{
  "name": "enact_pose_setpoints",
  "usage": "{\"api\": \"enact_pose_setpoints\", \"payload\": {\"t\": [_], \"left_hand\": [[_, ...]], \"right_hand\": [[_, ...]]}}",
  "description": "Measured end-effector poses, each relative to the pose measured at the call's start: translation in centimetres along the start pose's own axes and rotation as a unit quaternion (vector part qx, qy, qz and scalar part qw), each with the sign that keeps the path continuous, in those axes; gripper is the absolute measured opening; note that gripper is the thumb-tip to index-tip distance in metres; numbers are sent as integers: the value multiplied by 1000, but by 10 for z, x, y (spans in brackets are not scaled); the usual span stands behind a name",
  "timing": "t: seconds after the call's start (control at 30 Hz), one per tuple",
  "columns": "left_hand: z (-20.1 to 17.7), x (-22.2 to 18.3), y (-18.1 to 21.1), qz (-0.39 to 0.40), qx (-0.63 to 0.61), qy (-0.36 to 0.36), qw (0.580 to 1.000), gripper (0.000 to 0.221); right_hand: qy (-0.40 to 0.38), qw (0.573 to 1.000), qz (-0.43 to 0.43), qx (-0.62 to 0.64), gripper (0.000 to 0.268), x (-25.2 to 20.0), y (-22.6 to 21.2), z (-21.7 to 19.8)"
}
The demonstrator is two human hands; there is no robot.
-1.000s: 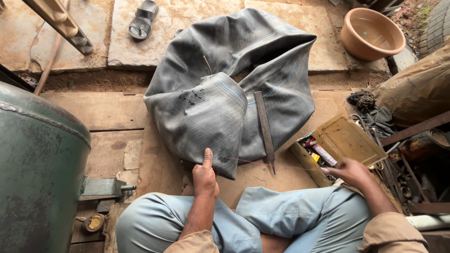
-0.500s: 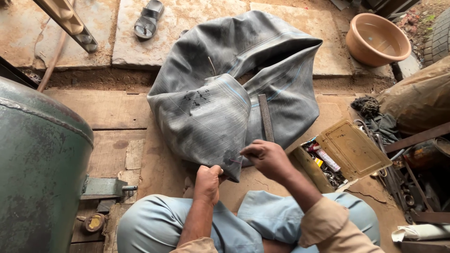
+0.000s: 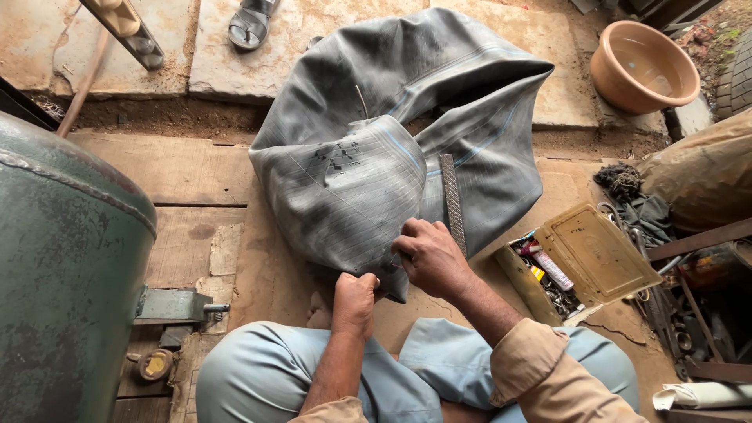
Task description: Locating a puncture in a large tire inner tube by inspecting it closely and marking the area.
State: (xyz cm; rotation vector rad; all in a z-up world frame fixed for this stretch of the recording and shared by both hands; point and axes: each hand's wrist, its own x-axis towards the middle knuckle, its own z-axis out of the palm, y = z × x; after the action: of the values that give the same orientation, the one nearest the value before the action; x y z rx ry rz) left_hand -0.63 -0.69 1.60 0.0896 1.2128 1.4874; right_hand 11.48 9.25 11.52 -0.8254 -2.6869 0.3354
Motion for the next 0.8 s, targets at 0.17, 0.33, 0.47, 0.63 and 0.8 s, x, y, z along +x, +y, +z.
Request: {"api": "enact_pose_setpoints", "payload": {"t": [0.17,0.33,0.47,0.63,0.8], "left_hand": [[-9,18,-24,43,-28,0,999,14],[-15,29,-36,30,-36,23,999,17],[-10,19,-24,29,-44,-4,999,16],[-7,15,-16,31,-50,-24,998,10],[9,-15,16,2,-50,1,999,13]], "right_hand": [[-36,999,-12,-11,14,4,-3,-4],[-57,996,-58,-48,12,6,-7,1],[-46,995,-57,-64,10,-7,-11,8],[49,985,133,102,9,-33,-8,29],[62,789,366,489,14,-53,26,89]]}}
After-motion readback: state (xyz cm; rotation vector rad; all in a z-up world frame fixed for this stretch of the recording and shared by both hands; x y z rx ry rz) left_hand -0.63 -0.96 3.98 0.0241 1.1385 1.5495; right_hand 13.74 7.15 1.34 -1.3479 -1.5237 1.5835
